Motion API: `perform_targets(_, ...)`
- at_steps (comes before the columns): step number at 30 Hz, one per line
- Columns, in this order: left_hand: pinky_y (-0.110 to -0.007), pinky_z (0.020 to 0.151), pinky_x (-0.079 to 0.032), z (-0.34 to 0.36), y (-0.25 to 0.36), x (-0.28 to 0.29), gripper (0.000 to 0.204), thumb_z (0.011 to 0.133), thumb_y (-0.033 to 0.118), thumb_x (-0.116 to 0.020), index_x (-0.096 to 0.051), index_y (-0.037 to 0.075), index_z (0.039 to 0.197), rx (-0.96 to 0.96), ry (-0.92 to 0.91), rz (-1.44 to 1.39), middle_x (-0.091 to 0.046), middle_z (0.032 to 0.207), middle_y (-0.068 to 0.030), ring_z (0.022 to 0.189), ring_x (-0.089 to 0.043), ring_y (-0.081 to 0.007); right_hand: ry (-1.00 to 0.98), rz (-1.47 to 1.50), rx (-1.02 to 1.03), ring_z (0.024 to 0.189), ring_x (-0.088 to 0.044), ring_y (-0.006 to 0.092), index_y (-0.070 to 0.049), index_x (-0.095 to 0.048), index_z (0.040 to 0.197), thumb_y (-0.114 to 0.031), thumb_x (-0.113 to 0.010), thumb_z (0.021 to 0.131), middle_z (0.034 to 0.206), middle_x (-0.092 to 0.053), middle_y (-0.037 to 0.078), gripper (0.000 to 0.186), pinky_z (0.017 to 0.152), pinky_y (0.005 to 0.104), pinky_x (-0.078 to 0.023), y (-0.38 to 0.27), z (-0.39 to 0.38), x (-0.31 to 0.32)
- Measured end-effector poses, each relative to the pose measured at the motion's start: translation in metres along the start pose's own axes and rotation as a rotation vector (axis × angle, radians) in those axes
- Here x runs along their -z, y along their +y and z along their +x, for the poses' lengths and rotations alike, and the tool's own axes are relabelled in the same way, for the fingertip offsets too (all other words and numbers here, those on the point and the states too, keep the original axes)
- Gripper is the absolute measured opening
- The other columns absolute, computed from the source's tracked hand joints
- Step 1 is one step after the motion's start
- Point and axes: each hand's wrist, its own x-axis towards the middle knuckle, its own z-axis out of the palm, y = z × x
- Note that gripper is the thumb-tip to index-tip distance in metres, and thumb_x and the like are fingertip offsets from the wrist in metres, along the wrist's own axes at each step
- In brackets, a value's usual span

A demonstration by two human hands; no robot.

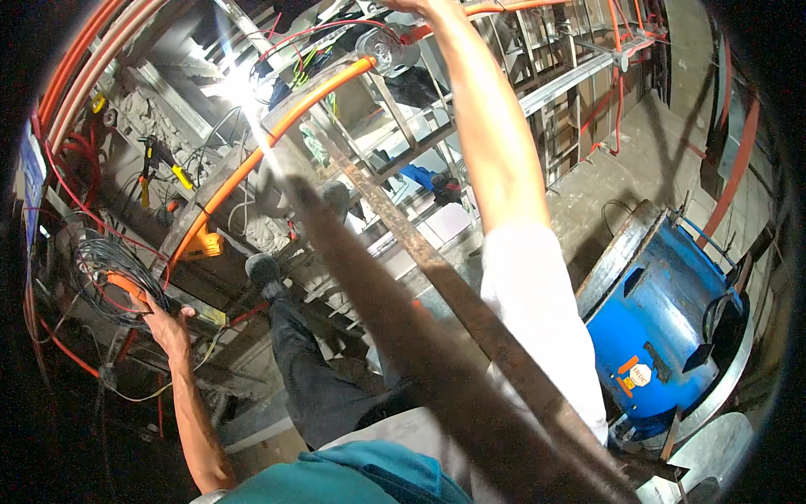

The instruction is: The person uncoils electrical wires and feeds them through an orange conduit pipe, then attaches the conduit and wires into an electrical junction box on the ceiling framework by hand.

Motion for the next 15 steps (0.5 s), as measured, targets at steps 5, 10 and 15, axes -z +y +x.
perform_targets(5,-0.049,0.109,-0.044,-0.006,-0.013,-0.003,0.101,0.067,0.003,-0.089,-0.032,-0.002,0.151,-0.029,0.048,0.005,-0.015,0.166,-0.022,0.14,-0.038,-0.0461,-0.718,0.286,-0.63,0.081,-0.065,0.0161,-0.014,-0.077,0.103,-0.022,-0.069,0.087,0.085,-0.072,0.003,0.02,0.071,0.044,-0.053,0.017,0.036,-0.039)
perform_targets(10,-0.05,0.104,-0.047,-0.014,-0.025,0.018,0.098,0.067,0.0,-0.087,-0.034,-0.002,0.15,0.011,0.065,0.048,-0.015,0.167,-0.0197,0.139,-0.039,-0.0465,-0.945,-0.104,-0.639,0.095,-0.067,0.0222,-0.012,-0.076,0.109,-0.033,-0.074,0.086,0.097,-0.073,0.006,0.031,0.076,0.0467,-0.054,-0.037,0.045,-0.061)
perform_targets(15,-0.048,0.104,-0.048,-0.002,-0.003,0.005,0.094,0.067,-0.005,-0.083,-0.036,0.0,0.149,-0.02,0.059,-0.014,-0.017,0.166,-0.0192,0.138,-0.041,-0.0453,0.367,0.363,0.08,0.107,-0.065,0.0274,0.0,-0.066,0.123,-0.026,-0.073,0.087,0.108,-0.068,0.017,0.045,0.087,0.043,-0.053,-0.015,0.039,-0.044)
